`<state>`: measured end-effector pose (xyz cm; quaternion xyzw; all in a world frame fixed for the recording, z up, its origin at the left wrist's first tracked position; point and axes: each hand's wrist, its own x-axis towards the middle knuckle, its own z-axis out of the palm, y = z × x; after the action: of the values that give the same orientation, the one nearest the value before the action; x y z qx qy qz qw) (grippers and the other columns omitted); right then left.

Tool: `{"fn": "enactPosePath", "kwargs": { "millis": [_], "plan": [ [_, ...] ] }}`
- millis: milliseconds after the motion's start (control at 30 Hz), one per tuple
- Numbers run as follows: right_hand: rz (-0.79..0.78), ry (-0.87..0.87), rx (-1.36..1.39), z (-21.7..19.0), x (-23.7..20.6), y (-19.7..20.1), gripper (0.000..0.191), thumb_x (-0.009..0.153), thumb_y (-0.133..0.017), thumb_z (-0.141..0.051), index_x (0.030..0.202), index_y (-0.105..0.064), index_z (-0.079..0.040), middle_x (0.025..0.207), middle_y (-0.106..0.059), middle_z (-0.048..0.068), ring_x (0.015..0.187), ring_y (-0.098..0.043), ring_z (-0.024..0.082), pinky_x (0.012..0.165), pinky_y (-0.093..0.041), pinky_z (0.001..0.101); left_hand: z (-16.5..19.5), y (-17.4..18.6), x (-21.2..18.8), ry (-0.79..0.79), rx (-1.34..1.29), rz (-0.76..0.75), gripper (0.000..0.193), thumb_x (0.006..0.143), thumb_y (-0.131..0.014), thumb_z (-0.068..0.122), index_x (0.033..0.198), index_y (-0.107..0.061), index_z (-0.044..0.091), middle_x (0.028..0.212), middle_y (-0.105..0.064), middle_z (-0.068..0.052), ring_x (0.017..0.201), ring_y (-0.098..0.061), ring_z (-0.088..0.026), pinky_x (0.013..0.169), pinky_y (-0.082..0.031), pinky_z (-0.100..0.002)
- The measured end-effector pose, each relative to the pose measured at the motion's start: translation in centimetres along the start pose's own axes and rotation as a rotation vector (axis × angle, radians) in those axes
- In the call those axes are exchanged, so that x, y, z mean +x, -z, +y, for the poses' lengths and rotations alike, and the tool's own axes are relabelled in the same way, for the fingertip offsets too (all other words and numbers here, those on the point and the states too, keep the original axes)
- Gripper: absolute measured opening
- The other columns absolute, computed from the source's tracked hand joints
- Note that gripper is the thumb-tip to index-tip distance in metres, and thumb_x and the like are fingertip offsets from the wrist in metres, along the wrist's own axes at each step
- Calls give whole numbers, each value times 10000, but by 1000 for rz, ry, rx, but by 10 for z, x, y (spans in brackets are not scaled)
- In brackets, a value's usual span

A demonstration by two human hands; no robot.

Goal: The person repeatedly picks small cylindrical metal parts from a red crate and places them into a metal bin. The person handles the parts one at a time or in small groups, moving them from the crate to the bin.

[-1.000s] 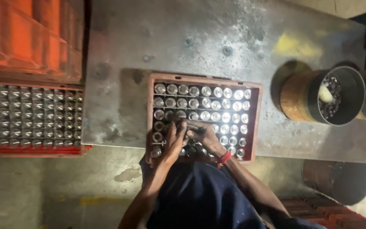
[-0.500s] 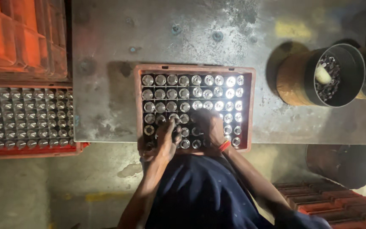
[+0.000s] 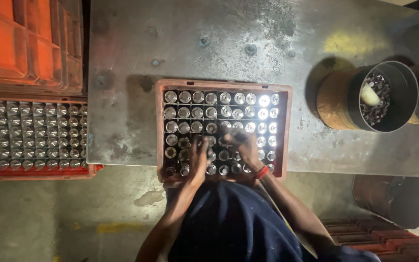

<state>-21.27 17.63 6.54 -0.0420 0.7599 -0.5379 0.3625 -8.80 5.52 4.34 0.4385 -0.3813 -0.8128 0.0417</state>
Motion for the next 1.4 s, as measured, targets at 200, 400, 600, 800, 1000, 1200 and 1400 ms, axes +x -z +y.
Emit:
{"fn": "enactPosePath", "kwargs": {
  "millis": [200,400,600,800,1000,1200,1400],
  "plan": [
    [86,691,-643,-19,34,12,146,870,-766,-119,1013,-793,-112,955,-766,93,822,-712,258,722,-564,394,0,19,4,61,-309,-10,241,995,-550,341,1088,-612,128,794,-634,-28,548,-525,-97,456,-379,-223],
    [-24,523,-704,-31,46,6,135,845,-767,-187,962,-792,-126,922,-767,87,769,-723,286,684,-557,407,-6,19,8,-66,-226,-34,254,1075,-575,312,1075,-637,65,819,-586,-2,598,-506,-82,493,-391,-226],
    [-77,653,-713,-35,32,6,202,814,-800,-178,991,-773,-84,938,-752,114,813,-702,321,719,-544,432,-9,19,10,6,-250,-22,230,1036,-577,286,1136,-658,95,822,-609,7,592,-499,-69,498,-392,-213],
    [-73,721,-670,-34,39,7,241,870,-773,-242,1062,-770,-97,1023,-781,69,883,-734,251,758,-579,365,-7,13,11,-86,-240,-104,295,1062,-609,259,1254,-653,40,868,-619,4,622,-494,-55,507,-391,-201],
    [-345,179,-13,-20,11,-3,366,884,-761,-247,1198,-720,-63,1059,-781,41,888,-742,154,781,-637,305,-7,-6,9,15,132,37,464,955,-616,281,1398,-493,216,860,-617,58,557,-509,-28,427,-388,-208],
    [83,330,-220,-37,40,9,239,898,-758,-168,1114,-744,-67,1031,-753,87,837,-712,177,638,-573,304,-10,3,8,-27,-138,-86,319,1067,-507,369,1143,-626,83,766,-619,-22,532,-519,-69,424,-382,-217],
    [90,811,-770,-66,80,7,135,857,-823,-190,982,-797,-145,958,-791,81,800,-734,231,724,-576,362,3,13,5,-42,-186,-78,270,1078,-541,280,1169,-632,43,830,-628,-1,543,-484,-49,442,-350,-203]
  ]
}}
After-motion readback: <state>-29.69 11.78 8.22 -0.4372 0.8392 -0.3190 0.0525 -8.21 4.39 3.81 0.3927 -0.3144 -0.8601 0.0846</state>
